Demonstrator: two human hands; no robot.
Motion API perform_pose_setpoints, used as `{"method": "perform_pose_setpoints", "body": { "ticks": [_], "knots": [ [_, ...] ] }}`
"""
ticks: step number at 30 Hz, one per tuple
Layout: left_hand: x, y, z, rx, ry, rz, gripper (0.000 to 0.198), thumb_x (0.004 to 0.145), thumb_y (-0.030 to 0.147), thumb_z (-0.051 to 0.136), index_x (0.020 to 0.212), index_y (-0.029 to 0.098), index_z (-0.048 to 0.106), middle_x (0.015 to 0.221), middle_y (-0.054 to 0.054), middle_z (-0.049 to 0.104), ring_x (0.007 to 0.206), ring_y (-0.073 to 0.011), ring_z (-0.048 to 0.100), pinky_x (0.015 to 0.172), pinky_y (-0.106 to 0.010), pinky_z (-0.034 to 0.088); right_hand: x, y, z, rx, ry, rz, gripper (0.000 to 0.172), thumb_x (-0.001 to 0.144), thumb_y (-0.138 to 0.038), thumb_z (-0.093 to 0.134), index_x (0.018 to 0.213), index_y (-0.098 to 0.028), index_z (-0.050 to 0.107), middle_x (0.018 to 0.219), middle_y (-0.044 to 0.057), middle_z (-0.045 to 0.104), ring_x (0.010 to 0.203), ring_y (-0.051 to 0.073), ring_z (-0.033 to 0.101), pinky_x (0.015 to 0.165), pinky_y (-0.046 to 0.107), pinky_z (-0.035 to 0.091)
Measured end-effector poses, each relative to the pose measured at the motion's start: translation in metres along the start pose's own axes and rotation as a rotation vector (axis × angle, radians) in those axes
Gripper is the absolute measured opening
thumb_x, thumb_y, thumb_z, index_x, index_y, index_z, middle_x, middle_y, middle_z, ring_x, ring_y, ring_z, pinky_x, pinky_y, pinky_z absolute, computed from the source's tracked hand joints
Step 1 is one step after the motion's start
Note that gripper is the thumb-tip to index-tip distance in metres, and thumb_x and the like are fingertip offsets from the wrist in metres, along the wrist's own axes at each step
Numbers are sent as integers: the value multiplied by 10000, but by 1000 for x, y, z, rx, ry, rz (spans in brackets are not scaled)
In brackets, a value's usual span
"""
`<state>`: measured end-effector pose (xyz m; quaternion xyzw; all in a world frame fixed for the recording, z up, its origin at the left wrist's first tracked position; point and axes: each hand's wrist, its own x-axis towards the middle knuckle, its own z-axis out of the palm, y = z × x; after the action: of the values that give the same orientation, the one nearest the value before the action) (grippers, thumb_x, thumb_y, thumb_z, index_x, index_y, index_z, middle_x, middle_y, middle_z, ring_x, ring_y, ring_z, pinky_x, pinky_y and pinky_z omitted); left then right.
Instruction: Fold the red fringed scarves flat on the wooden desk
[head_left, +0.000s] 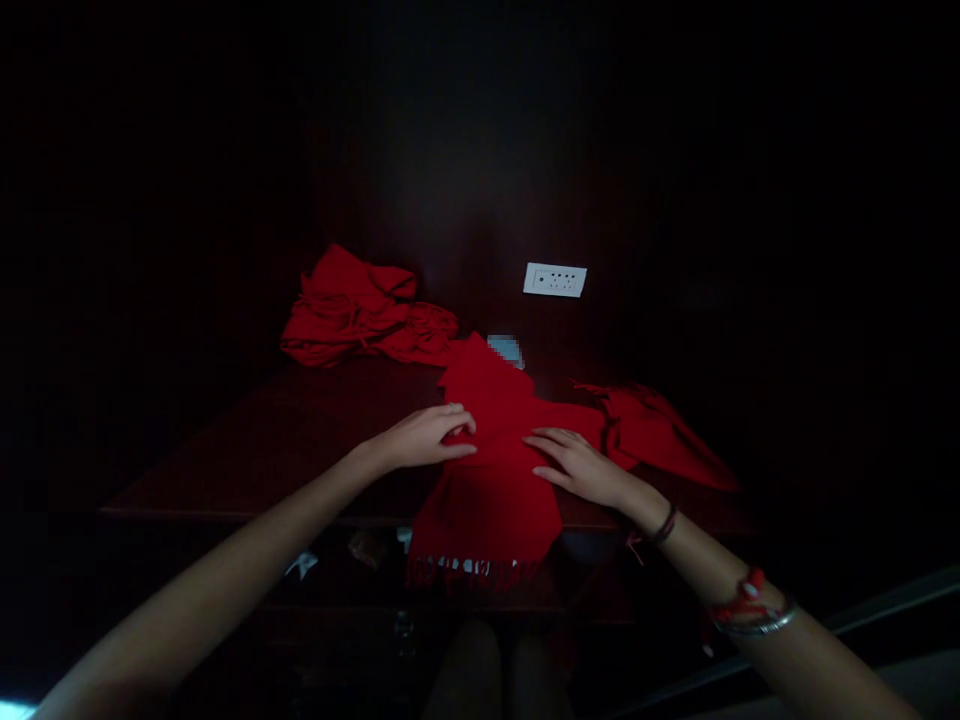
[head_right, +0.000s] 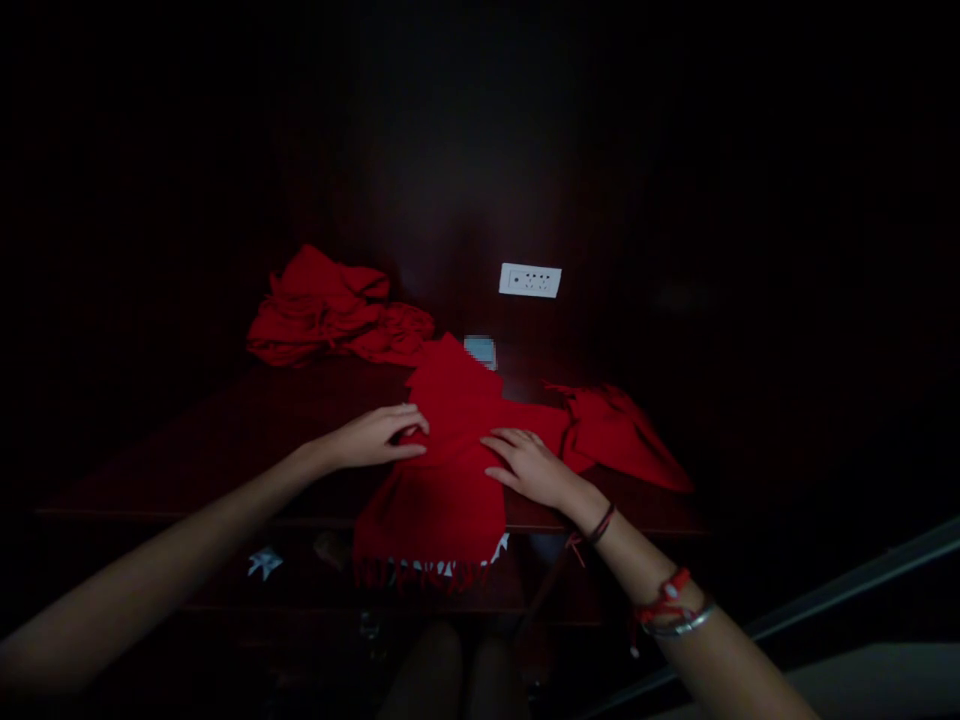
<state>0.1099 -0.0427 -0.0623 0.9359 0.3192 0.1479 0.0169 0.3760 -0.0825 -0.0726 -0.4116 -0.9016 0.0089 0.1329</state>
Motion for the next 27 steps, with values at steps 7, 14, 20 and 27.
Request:
{"method": "perform_pose_setpoints", "body": {
  "ticks": [7,14,20,27],
  "knots": [
    [-25,31,0,202,-27,-28,274,751,322,452,998,206,464,1024,-50,456,919,-181,452,793,-286,353,-2,-21,9,-42,123,269,505,700,-415,482,1155,-214,395,1060,112,444,961,264,408,785,434,339],
    [-10,21,8,164,-11,-104,326,702,103,395,1010,200,441,1012,-51,459,942,-168,445,808,-281,364,-3,-21,23,38,44,417,552,715,-174,365,1240,-301,253,1246,50,295,1167,220,220,907,510,174],
    [-17,16,10,16,-70,-191,394,696,164,424,1086,218,426,1033,-48,433,958,-174,413,828,-309,348,-4,-20,22,-53,-61,381,501,746,-198,353,1228,-323,300,1303,61,250,1199,255,176,900,542,155],
    [-6,33,15,226,11,-218,420,698,132,403,1112,195,425,1073,-80,430,964,-205,442,817,-317,364,25,-30,1,-234,80,92,361,773,-111,330,1089,-163,495,1084,97,528,1033,192,438,911,380,268]
  ]
}}
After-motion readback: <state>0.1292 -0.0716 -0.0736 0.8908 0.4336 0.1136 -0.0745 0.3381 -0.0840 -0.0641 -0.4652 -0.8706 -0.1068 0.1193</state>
